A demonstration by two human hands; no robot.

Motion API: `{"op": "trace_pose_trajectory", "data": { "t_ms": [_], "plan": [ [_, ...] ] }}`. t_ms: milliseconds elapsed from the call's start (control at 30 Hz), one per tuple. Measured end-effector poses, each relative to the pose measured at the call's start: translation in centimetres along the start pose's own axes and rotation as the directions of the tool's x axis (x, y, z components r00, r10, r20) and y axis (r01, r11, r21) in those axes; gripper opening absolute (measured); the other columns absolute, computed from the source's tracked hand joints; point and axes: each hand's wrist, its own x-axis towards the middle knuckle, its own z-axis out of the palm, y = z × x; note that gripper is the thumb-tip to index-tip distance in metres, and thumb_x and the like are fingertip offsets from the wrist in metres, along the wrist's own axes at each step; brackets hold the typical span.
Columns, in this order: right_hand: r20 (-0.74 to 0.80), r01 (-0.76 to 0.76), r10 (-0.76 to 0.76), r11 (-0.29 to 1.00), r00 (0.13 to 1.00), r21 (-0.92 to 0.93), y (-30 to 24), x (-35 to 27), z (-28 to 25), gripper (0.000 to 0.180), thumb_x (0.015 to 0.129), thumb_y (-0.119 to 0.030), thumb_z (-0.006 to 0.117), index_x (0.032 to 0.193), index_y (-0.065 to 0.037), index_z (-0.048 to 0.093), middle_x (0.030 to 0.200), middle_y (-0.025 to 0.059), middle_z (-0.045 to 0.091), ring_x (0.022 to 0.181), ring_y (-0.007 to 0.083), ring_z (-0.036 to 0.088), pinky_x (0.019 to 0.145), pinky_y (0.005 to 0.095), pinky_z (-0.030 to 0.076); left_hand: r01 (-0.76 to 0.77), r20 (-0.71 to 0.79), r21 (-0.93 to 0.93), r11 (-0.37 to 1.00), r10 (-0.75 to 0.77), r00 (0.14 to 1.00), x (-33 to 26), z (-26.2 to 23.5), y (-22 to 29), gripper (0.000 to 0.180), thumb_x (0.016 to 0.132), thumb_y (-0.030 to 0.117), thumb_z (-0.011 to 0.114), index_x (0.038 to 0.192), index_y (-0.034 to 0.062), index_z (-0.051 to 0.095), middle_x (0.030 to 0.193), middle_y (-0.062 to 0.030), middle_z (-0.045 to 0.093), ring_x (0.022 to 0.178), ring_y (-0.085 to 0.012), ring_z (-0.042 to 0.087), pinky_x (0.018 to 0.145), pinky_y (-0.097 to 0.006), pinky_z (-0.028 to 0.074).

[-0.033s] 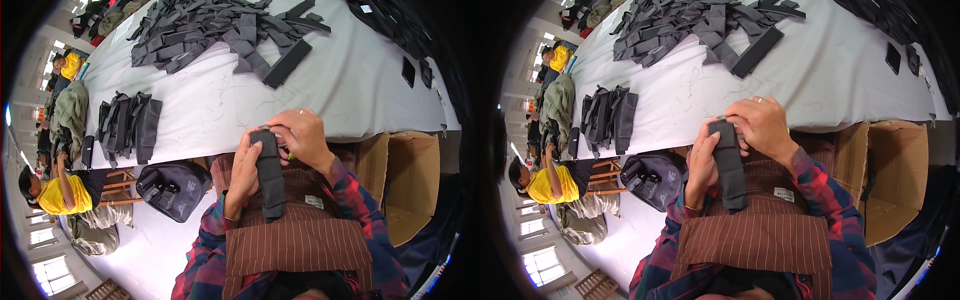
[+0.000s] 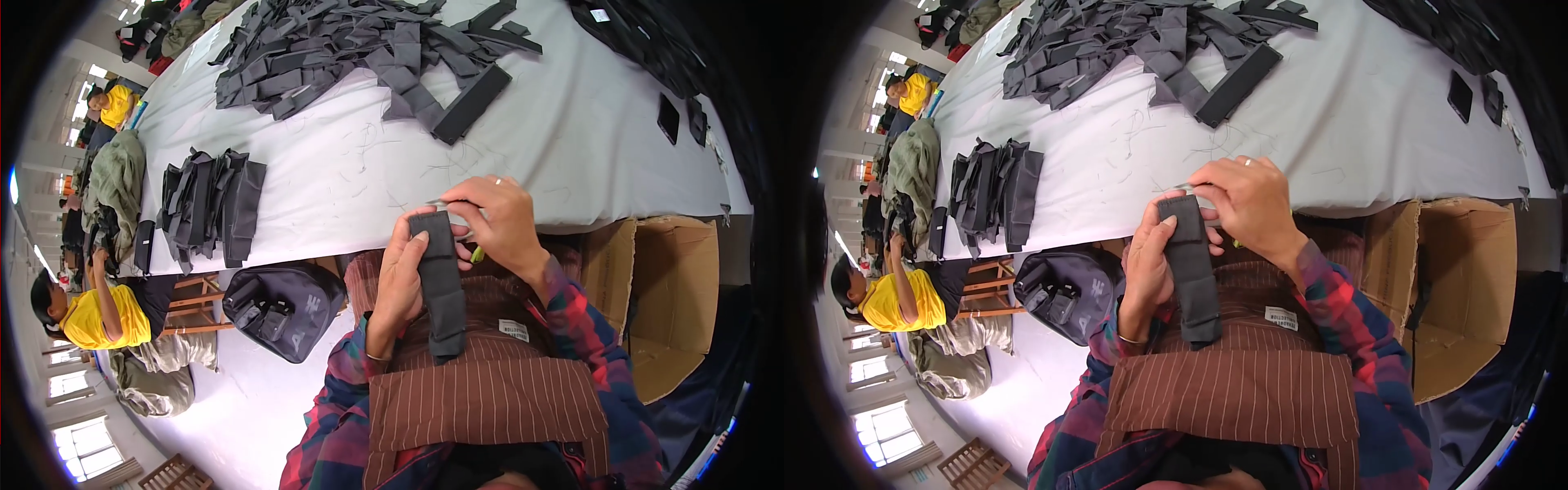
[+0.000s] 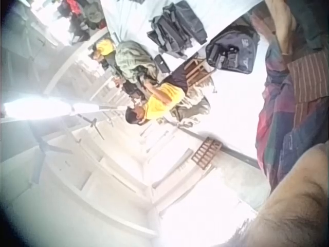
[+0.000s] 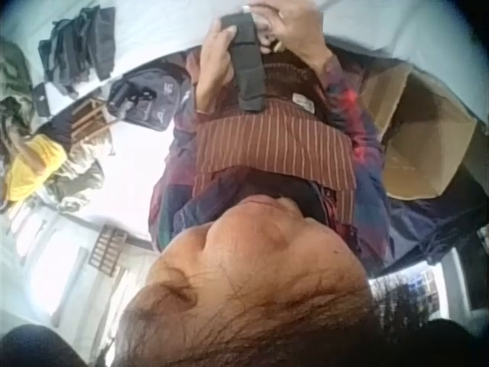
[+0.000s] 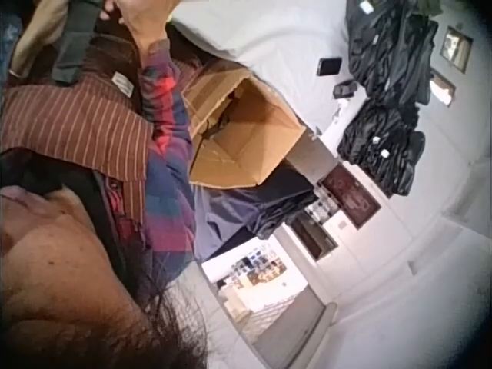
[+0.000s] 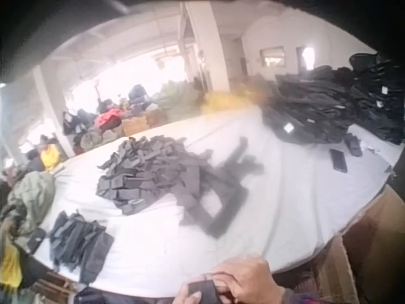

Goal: Trimming excess threads and edges from black fabric strips using small scissors in a factory setting.

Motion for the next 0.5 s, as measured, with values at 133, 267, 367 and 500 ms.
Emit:
{"op": "trace_pose_trajectory", "data": {
  "t_ms": [133, 267, 367, 500],
  "plan": [
    [0.082, -0.106, 0.088, 0.962, 0.993, 0.25, -1.2, -0.6, -0.9, 0.027, 0.068, -0.012, 0.073, 0.094, -0.012, 0.066, 0.076, 0.0029, 0.059, 0.068, 0.0231, 0.056, 0.062, 0.0338, 0.039, -0.014, -0.038, 0.009, 1.0, 0.015, 0.999, -0.4, -0.6, 0.2, 0.038, 0.096, 0.01, 0.032, 0.133, 0.0028, 0.031, 0.113, -0.0241, 0.056, 0.093, -0.0328, 0.062, 0.082, -0.042, 0.055],
    [0.169, 0.099, -0.095, 0.995, 0.981, -0.014, -1.2, -1.5, -0.2, 0.03, 0.064, -0.007, 0.072, 0.093, -0.011, 0.065, 0.075, 0.0037, 0.058, 0.066, 0.0241, 0.056, 0.061, 0.0336, 0.044, 0.012, -0.057, -0.052, 0.999, -0.015, 0.998, -0.1, -1.3, -0.1, 0.035, 0.098, 0.015, 0.035, 0.131, 0.0033, 0.034, 0.115, -0.0212, 0.057, 0.099, -0.0294, 0.063, 0.085, -0.041, 0.054],
    [0.076, -0.051, 0.039, 0.985, 0.996, 0.167, -0.5, -0.9, 0.6, 0.024, 0.068, -0.002, 0.069, 0.09, -0.008, 0.065, 0.074, 0.0051, 0.059, 0.064, 0.0208, 0.058, 0.058, 0.0316, 0.046, 0.052, -0.025, -0.094, 0.994, -0.054, 0.998, -0.1, -1.6, 0.2, 0.033, 0.099, 0.019, 0.038, 0.128, 0.0021, 0.04, 0.114, -0.0182, 0.059, 0.101, -0.0259, 0.063, 0.086, -0.039, 0.054],
    [0.166, -0.393, 0.357, 0.809, 0.919, 0.438, -0.7, 0.8, 1.4, 0.016, 0.074, -0.006, 0.065, 0.09, -0.006, 0.065, 0.073, 0.0078, 0.064, 0.063, 0.0246, 0.061, 0.056, 0.0323, 0.048, 0.096, -0.036, 0.09, 0.991, -0.093, 0.995, 0.3, -2.2, 1.0, 0.023, 0.099, 0.019, 0.047, 0.111, -0.0001, 0.051, 0.104, -0.0137, 0.065, 0.09, -0.0195, 0.066, 0.077, -0.033, 0.056]
  ]
}}
